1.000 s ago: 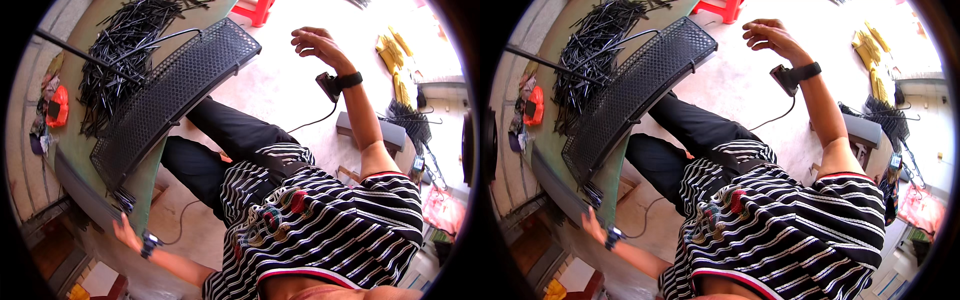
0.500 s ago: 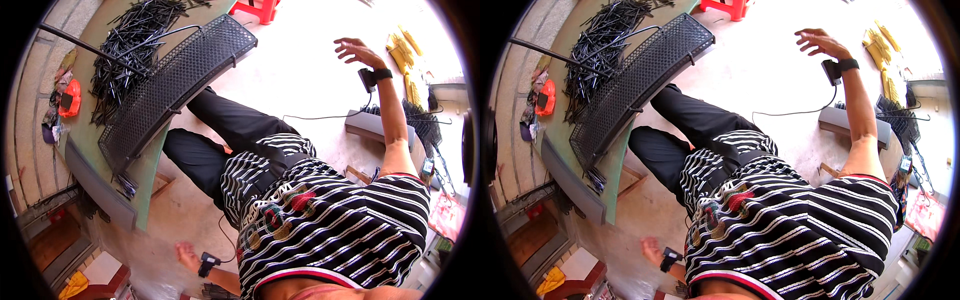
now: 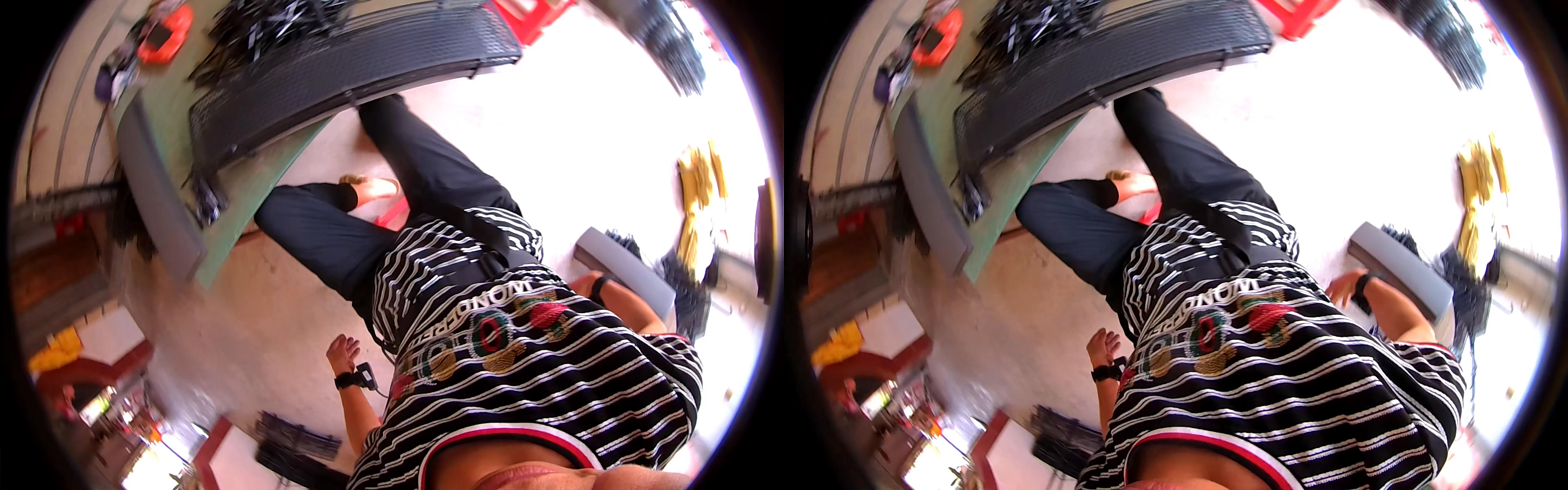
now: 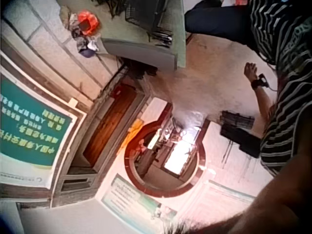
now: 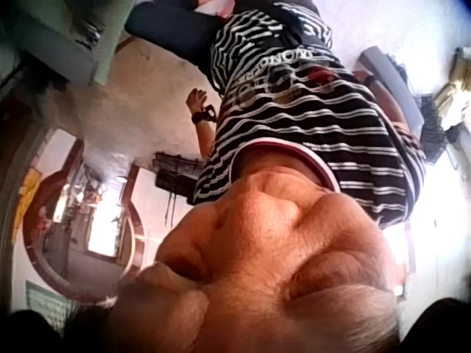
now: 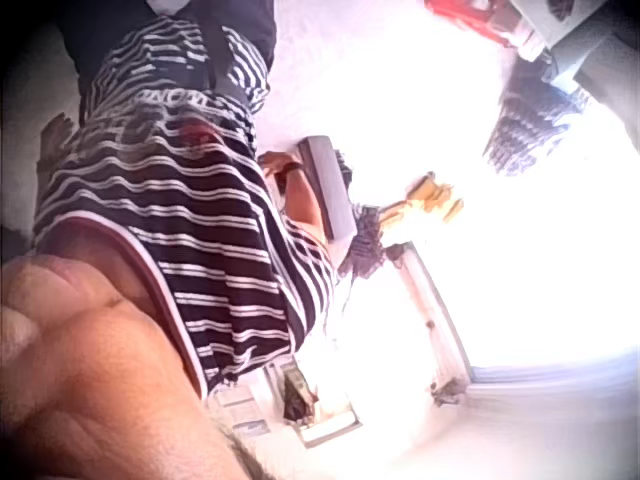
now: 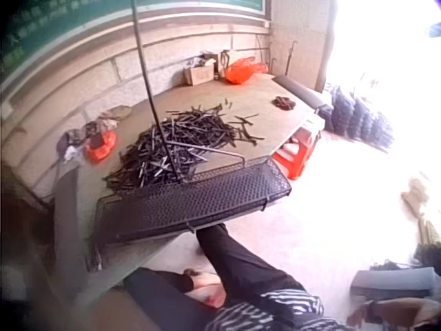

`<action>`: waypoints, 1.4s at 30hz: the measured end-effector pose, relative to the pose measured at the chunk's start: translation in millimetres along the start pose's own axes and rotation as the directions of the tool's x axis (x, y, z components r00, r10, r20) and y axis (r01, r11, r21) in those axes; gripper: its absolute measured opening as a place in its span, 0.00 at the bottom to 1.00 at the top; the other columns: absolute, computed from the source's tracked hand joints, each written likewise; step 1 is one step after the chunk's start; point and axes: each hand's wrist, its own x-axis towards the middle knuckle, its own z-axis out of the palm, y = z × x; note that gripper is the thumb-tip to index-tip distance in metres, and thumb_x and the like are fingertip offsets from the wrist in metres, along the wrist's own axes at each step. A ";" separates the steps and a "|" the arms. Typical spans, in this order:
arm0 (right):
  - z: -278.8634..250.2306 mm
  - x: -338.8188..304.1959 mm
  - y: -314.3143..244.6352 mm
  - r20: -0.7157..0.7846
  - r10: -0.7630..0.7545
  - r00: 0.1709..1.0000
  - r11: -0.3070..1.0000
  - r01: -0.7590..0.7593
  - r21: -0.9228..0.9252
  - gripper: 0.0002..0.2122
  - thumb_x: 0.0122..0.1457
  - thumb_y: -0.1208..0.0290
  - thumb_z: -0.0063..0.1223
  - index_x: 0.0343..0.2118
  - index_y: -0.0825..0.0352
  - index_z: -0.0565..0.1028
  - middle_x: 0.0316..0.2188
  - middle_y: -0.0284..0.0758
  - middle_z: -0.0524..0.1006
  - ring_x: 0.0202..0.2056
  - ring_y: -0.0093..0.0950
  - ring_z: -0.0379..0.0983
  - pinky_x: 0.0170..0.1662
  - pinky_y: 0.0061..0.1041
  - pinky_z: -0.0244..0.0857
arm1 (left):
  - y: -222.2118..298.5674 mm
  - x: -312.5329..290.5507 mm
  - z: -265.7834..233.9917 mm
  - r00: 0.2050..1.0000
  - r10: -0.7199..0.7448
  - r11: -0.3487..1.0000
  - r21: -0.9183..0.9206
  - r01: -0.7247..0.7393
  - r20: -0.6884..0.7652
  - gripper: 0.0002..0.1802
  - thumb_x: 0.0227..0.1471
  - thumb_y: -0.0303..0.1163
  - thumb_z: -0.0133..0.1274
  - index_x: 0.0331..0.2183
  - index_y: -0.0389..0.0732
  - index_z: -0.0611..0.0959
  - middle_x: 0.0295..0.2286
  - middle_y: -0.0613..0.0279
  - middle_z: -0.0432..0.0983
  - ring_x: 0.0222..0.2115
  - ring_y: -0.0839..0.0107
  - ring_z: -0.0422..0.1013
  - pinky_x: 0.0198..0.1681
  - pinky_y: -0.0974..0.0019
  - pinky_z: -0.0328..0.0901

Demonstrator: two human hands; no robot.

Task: The person picks up black cable ties from a pile on a table and inserts them into small holes in a perforated metal plate while sitting on a stool.

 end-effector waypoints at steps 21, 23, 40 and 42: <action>-157.2 -161.7 -24.8 -0.925 -0.354 0.139 0.338 0.941 0.012 0.16 0.54 0.64 0.50 0.42 0.70 0.71 0.31 0.37 0.76 0.33 0.29 0.75 0.30 0.25 0.69 | -159.1 -30.7 56.9 0.908 -0.206 0.978 0.057 0.199 0.365 0.02 0.45 0.28 0.49 0.25 0.43 0.76 0.20 0.67 0.70 0.16 0.74 0.68 0.16 0.76 0.60; -159.7 -213.5 -44.0 -0.952 -0.304 0.043 0.348 0.935 -0.069 0.17 0.56 0.62 0.48 0.43 0.70 0.70 0.33 0.37 0.76 0.34 0.28 0.75 0.33 0.22 0.70 | -129.3 -23.9 45.3 0.929 -0.157 0.988 0.042 0.151 0.336 0.02 0.45 0.28 0.49 0.25 0.43 0.76 0.19 0.67 0.70 0.16 0.74 0.68 0.16 0.76 0.60; -65.7 -391.2 -84.3 -0.583 -0.180 -0.793 -0.447 0.594 -0.669 0.17 0.59 0.66 0.42 0.46 0.75 0.67 0.42 0.50 0.71 0.42 0.41 0.71 0.45 0.37 0.67 | 305.1 -328.0 214.9 -0.137 0.627 -0.011 -0.167 -0.986 0.767 0.21 0.54 0.28 0.46 0.50 0.35 0.68 0.36 0.60 0.71 0.34 0.73 0.69 0.40 0.72 0.63; -29.8 -424.1 -121.3 -0.433 -0.266 -0.862 -0.444 0.508 -0.738 0.18 0.59 0.67 0.42 0.46 0.76 0.66 0.42 0.50 0.71 0.41 0.41 0.72 0.45 0.35 0.68 | 316.6 -368.8 249.0 -0.189 0.469 -0.031 -0.198 -0.980 0.863 0.20 0.53 0.26 0.47 0.49 0.35 0.70 0.34 0.61 0.72 0.34 0.74 0.69 0.40 0.73 0.63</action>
